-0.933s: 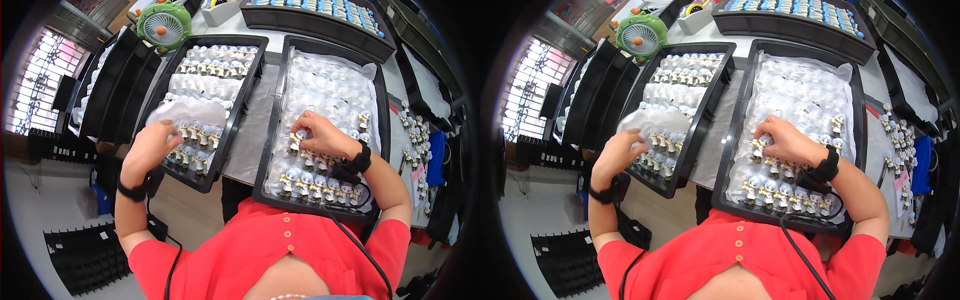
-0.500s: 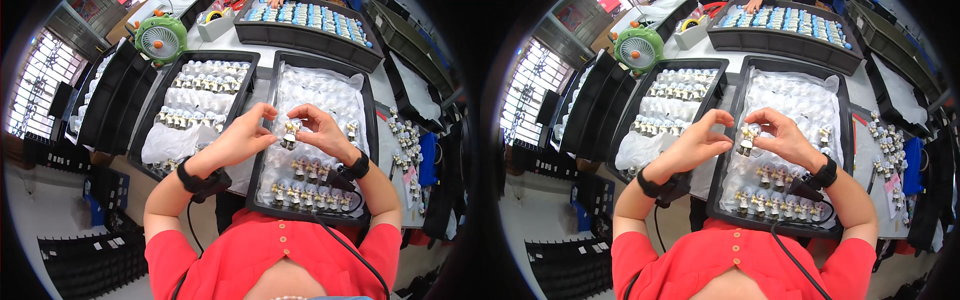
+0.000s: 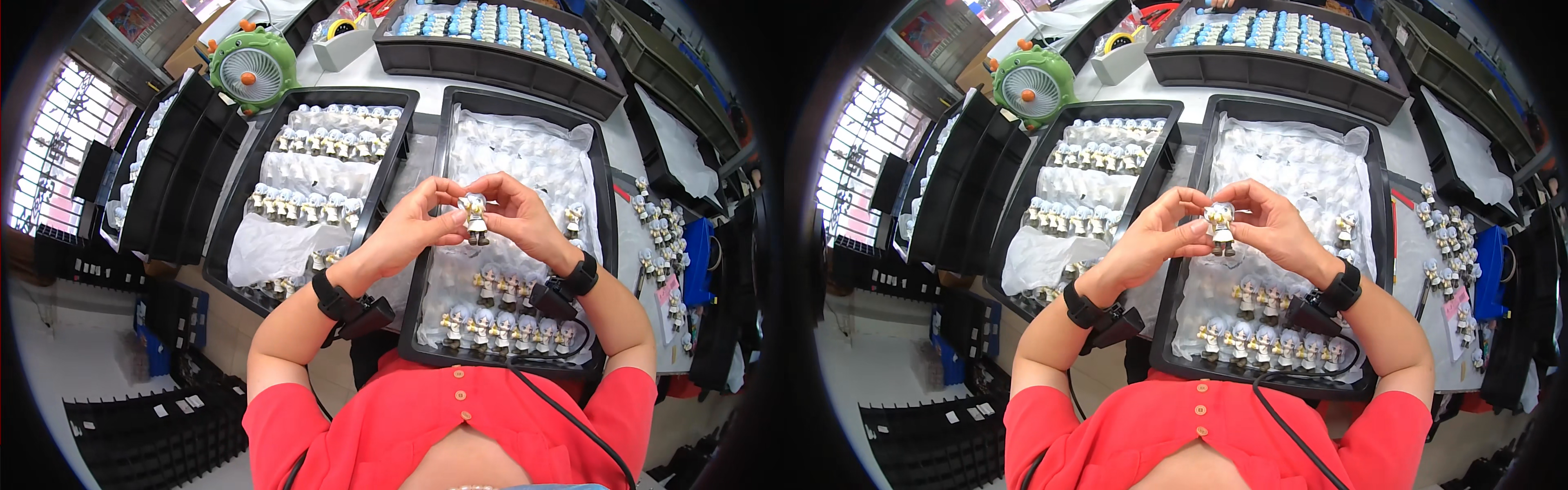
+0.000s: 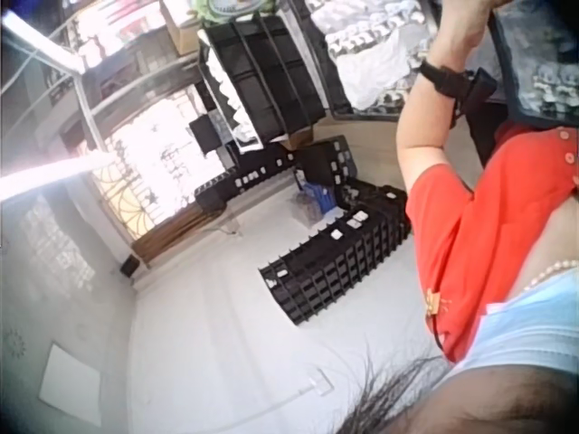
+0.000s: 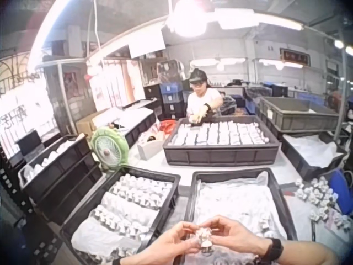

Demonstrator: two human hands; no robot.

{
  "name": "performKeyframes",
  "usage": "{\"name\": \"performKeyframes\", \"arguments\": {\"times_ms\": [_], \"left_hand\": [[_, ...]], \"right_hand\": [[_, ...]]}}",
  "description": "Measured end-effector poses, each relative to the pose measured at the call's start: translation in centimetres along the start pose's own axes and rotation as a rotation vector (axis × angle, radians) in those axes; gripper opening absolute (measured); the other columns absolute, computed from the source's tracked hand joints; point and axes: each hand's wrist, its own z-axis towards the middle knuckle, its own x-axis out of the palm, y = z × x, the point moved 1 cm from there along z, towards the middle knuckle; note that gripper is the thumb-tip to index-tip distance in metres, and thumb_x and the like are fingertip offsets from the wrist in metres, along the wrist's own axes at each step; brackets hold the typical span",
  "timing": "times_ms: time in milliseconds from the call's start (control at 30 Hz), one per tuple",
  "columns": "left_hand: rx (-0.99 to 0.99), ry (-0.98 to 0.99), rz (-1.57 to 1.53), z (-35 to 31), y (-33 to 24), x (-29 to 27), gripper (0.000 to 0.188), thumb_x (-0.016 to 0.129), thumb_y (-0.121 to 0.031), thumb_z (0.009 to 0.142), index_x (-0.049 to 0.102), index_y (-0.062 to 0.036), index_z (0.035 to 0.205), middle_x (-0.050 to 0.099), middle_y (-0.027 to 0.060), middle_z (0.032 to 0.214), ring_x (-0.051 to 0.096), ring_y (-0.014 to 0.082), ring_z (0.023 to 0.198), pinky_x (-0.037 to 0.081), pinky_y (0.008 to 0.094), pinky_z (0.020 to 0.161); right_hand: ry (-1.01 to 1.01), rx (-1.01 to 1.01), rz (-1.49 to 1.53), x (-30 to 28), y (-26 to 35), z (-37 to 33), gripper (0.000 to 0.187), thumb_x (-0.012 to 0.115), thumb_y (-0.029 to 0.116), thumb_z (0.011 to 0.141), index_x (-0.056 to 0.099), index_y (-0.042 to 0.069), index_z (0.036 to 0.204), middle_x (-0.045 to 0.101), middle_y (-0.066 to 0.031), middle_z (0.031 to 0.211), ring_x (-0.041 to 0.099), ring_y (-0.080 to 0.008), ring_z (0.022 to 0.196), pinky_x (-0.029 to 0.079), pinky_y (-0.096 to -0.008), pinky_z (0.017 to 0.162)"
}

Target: The person assembles small figurines by hand, picking up individual units from a tray and attaching small components to them. The person handles the figurines one at a time, rotating them to inspect the assembly before placing them back into the tray.

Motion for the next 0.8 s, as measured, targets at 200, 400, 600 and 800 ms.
{"name": "performKeyframes", "arguments": {"times_ms": [200, 400, 600, 800], "left_hand": [[0.048, -0.076, 0.029, 0.2, 0.7, 0.4, 0.034, 0.066, -0.019, 0.086, 0.048, -0.0063, 0.112, 0.051, 0.0044, 0.105, 0.058, 0.0097, 0.085, 0.051, 0.0253, 0.077], [0.118, -0.115, 0.069, 0.2, 1.0, 0.6, 0.032, 0.069, -0.019, 0.084, 0.049, -0.0068, 0.106, 0.052, 0.0029, 0.102, 0.057, 0.0062, 0.077, 0.048, 0.0217, 0.068], [0.107, -0.089, -0.064, 0.1, 0.9, 0.2, 0.028, 0.064, -0.014, 0.087, 0.05, -0.0074, 0.11, 0.054, 0.0007, 0.105, 0.057, 0.0072, 0.085, 0.047, 0.0227, 0.073], [0.137, -0.081, -0.103, 0.2, 1.1, -0.2, 0.032, 0.061, -0.011, 0.088, 0.049, -0.0059, 0.117, 0.055, 0.0016, 0.11, 0.057, 0.0097, 0.096, 0.048, 0.0251, 0.08]], "right_hand": [[-0.01, -0.011, -0.018, 0.0, -0.2, 0.0, 0.035, 0.054, -0.006, 0.081, 0.051, 0.002, 0.115, 0.052, -0.0047, 0.113, 0.055, -0.013, 0.102, 0.048, -0.0286, 0.089], [-0.031, -0.008, -0.151, 0.9, 0.7, -0.5, 0.036, 0.059, -0.001, 0.082, 0.051, 0.002, 0.117, 0.053, -0.0043, 0.112, 0.056, -0.0117, 0.096, 0.05, -0.0272, 0.084], [-0.031, 0.059, -0.072, 1.2, 2.5, -0.7, 0.043, 0.065, 0.002, 0.081, 0.05, 0.002, 0.121, 0.051, -0.0035, 0.114, 0.054, -0.0111, 0.093, 0.049, -0.0265, 0.084], [-0.039, -0.091, -0.106, 1.0, 1.9, -0.7, 0.051, 0.065, -0.005, 0.078, 0.047, 0.002, 0.126, 0.049, -0.0035, 0.118, 0.053, -0.0097, 0.097, 0.046, -0.0259, 0.088]]}}
